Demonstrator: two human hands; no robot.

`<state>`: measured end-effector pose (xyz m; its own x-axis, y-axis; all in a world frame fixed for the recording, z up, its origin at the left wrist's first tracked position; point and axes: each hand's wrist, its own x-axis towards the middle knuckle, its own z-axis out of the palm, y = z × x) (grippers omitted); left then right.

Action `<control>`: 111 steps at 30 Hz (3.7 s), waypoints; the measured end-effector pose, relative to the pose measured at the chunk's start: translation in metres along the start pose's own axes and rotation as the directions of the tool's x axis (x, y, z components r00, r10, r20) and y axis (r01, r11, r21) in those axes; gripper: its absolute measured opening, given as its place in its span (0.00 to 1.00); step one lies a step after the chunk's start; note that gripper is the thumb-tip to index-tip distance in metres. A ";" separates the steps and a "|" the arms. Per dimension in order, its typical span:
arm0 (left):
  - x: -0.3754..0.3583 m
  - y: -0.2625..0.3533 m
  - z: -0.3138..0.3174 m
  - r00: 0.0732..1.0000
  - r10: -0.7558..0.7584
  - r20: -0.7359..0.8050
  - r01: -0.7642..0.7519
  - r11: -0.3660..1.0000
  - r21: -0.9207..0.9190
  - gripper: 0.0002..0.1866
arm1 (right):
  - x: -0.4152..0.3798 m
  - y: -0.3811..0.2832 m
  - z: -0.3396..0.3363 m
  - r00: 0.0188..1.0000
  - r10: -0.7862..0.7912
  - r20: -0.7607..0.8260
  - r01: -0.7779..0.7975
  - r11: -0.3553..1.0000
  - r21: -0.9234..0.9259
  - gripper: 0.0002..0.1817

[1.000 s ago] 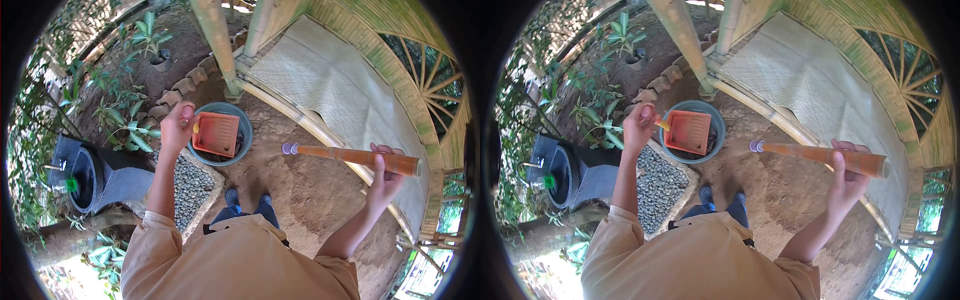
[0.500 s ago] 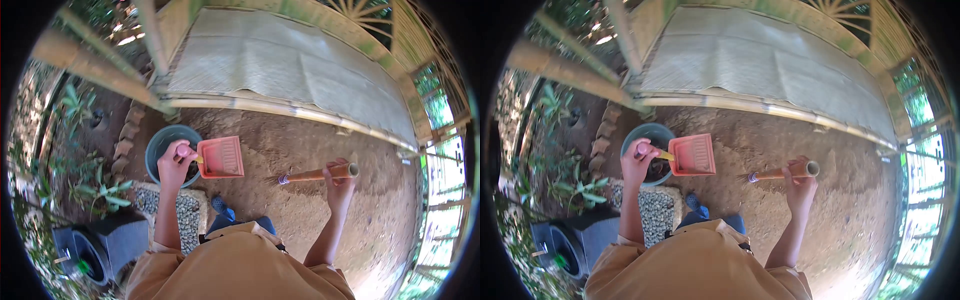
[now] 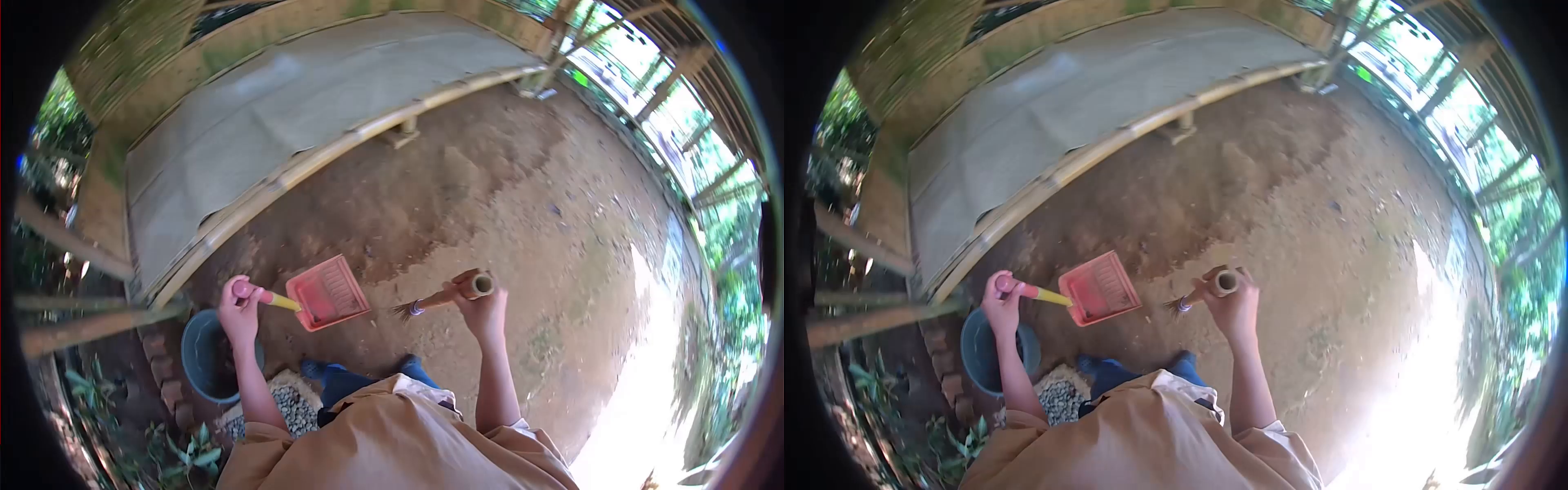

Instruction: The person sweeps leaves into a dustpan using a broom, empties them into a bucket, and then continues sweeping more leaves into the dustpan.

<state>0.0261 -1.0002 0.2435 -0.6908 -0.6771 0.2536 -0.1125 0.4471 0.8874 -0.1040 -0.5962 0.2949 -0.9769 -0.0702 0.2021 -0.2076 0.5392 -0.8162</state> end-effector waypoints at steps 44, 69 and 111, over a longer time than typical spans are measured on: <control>0.133 0.206 0.790 0.686 0.232 0.690 0.001 0.947 -0.320 0.18 | 0.235 0.287 -0.361 0.224 0.427 -0.876 -0.361 0.872 0.332 0.09; 0.131 0.314 1.146 0.692 0.231 0.683 -0.094 0.968 -0.233 0.18 | 0.475 0.511 -0.527 0.237 0.561 -0.793 -0.407 0.799 0.443 0.07; 0.100 0.246 1.585 0.551 -0.074 0.831 -0.044 0.992 0.118 0.18 | 0.737 0.787 -0.531 0.406 0.468 -0.785 -0.764 0.645 -0.011 0.11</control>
<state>-1.2027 -0.0314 -0.1235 -0.9660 0.0792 -0.2459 -0.1652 0.5423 0.8238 -0.9598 0.2222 0.0889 -0.4529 0.8828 0.1250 0.6132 0.4102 -0.6750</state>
